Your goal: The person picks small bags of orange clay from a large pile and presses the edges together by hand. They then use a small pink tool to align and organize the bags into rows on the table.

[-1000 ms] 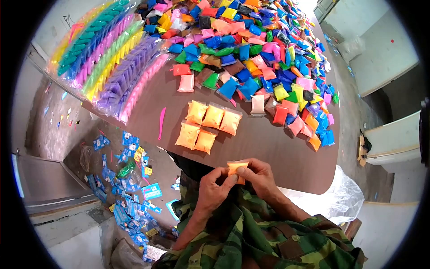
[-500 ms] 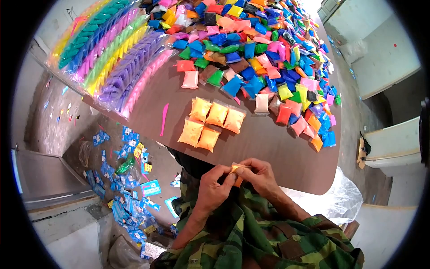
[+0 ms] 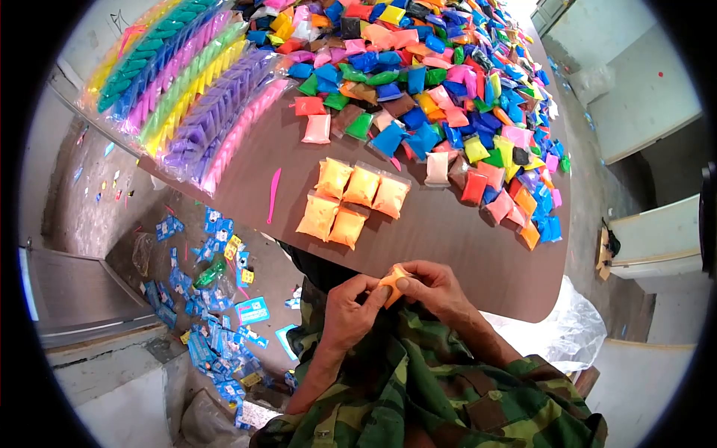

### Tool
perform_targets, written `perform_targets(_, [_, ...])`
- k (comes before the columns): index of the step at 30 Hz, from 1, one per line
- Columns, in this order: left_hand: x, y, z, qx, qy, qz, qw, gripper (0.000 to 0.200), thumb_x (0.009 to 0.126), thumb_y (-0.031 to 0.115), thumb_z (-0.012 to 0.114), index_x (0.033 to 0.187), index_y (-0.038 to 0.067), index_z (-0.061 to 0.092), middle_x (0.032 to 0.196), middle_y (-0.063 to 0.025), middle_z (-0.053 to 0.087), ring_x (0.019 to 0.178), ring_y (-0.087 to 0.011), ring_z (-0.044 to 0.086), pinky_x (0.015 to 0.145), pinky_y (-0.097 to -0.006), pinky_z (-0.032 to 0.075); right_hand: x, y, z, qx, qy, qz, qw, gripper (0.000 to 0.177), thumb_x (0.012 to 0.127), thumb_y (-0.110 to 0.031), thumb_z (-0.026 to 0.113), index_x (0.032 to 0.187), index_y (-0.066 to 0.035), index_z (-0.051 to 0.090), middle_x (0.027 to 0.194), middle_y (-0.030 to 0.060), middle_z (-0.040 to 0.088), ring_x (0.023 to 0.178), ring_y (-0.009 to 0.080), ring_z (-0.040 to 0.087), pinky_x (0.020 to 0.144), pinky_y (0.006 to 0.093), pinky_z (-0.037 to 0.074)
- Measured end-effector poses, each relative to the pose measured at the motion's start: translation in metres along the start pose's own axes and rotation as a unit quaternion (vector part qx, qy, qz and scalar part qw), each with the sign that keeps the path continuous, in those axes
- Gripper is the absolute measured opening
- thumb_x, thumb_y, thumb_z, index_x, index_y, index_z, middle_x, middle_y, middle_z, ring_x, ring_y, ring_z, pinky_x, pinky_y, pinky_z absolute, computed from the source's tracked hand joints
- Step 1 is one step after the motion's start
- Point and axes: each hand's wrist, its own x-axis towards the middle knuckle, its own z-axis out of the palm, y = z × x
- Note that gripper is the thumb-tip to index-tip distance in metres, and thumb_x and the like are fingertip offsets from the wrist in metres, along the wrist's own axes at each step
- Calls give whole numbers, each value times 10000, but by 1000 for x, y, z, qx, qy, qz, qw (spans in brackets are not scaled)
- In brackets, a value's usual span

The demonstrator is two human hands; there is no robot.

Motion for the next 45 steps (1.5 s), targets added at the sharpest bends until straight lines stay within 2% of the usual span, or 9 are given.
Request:
perform_targets(4, [-2, 13, 5, -72, 36, -34, 996, 231, 998, 190, 801, 1094, -15, 752, 956, -25, 751, 828, -75, 656, 763, -243, 540, 1, 4, 0, 25, 14, -27, 999, 345, 1060, -280, 727, 1253, 6, 724, 1054, 35, 732, 883, 82, 635, 777, 228, 525])
perform_targets(9, [-3, 6, 2, -57, 44, -17, 997, 228, 996, 189, 804, 1096, -10, 755, 982, -31, 762, 854, -85, 675, 785, -246, 551, 2, 19, 8, 109, 20, -49, 993, 288, 1079, -238, 695, 1247, -5, 705, 1075, 27, 724, 851, 65, 623, 764, 212, 529])
perform_targets(16, [-3, 14, -7, 3, -2, -9, 1000, 217, 1004, 196, 797, 1091, 2, 757, 932, -23, 756, 838, -78, 658, 777, -245, 543, -1, 15, 10, 74, 7, -12, 997, 306, 1061, -261, 725, 1222, -1, 701, 1068, 29, 718, 874, 69, 636, 769, 214, 531])
perform_targets(22, [-5, 16, 5, -76, 28, -40, 996, 238, 996, 209, 807, 1094, 2, 741, 921, -11, 742, 822, -77, 648, 756, -251, 535, -1, 16, 9, 79, 34, -29, 996, 298, 1037, -269, 763, 1169, -6, 715, 1005, 16, 711, 846, 74, 638, 755, 218, 525])
perform_targets(27, [-5, 7, 2, -28, 17, -39, 999, 231, 986, 191, 802, 1071, -10, 724, 897, -21, 736, 811, -81, 649, 740, -256, 534, 2, 21, 12, 87, 44, -50, 994, 324, 1030, -282, 772, 1184, -1, 720, 1008, 34, 727, 850, 95, 660, 762, 245, 547])
perform_targets(30, [-6, 8, -2, -1, 12, -34, 999, 239, 990, 196, 802, 1071, -14, 721, 906, -14, 726, 817, -73, 633, 741, -255, 523, 1, 11, 15, 111, 19, 0, 994, 253, 1044, -224, 748, 1169, -8, 705, 1035, 26, 716, 872, 79, 642, 806, 239, 554])
perform_targets(34, [-6, 4, -3, -15, 6, -12, 1000, 245, 994, 208, 802, 1078, -9, 725, 901, 1, 717, 803, -67, 619, 733, -254, 517, 1, 14, 10, 97, -11, 1, 995, 268, 1036, -242, 762, 1159, -11, 704, 1049, 32, 718, 887, 87, 647, 807, 242, 556])
perform_targets(40, [-7, 8, 5, -80, -2, -83, 993, 269, 993, 234, 811, 1089, -2, 722, 898, -3, 715, 792, -60, 620, 718, -242, 517, 1, 24, 3, 90, 5, -24, 996, 348, 1028, -301, 773, 1203, -7, 712, 1006, 35, 720, 872, 95, 650, 771, 250, 544])
perform_targets(45, [-5, 5, 3, -37, 1, -62, 997, 260, 1015, 252, 786, 1035, 4, 708, 837, 2, 692, 727, -53, 598, 646, -235, 487, 0, 19, 4, 110, -9, -8, 994, 374, 1038, -333, 759, 1216, -8, 708, 1015, 43, 720, 877, 97, 654, 774, 251, 545])
